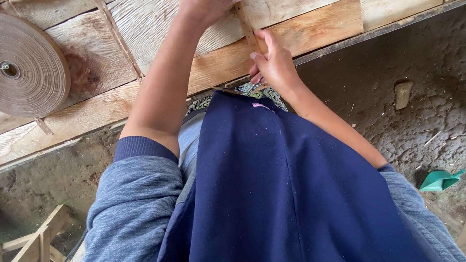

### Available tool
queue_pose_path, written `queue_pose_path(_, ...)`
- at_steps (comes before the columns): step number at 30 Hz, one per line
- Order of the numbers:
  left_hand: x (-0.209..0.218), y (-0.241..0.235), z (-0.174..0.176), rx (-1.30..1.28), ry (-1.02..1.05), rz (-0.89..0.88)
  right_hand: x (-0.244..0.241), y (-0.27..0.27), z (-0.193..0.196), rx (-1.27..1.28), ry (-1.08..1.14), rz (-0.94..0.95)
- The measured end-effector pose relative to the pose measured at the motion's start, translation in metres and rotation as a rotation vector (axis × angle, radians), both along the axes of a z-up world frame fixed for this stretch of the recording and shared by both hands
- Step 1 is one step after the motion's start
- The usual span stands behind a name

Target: Applying adhesive to thin wooden strips and pressing them onto a wooden panel to create a decorative surface.

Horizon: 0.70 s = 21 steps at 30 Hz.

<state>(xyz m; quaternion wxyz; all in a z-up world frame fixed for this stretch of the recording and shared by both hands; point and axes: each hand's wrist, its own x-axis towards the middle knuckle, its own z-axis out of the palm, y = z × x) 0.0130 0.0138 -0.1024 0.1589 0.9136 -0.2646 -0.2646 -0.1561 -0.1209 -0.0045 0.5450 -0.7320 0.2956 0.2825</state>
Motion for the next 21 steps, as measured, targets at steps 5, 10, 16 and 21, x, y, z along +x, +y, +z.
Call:
queue_pose_path(5, 0.001, -0.005, 0.034, 0.101, 0.162, -0.007, 0.004, 0.005, 0.011, 0.073, 0.029, -0.061)
queue_pose_path(10, 0.001, -0.004, 0.035, 0.101, 0.193, -0.006, 0.002, 0.004, 0.006, 0.149, 0.032, -0.128)
queue_pose_path(16, -0.001, -0.003, 0.012, 0.076, 0.101, -0.037, -0.003, 0.010, 0.003, 0.015, -0.045, -0.082)
queue_pose_path(21, -0.004, -0.007, -0.004, -0.004, -0.038, -0.048, -0.002, 0.009, 0.002, 0.010, -0.056, -0.094)
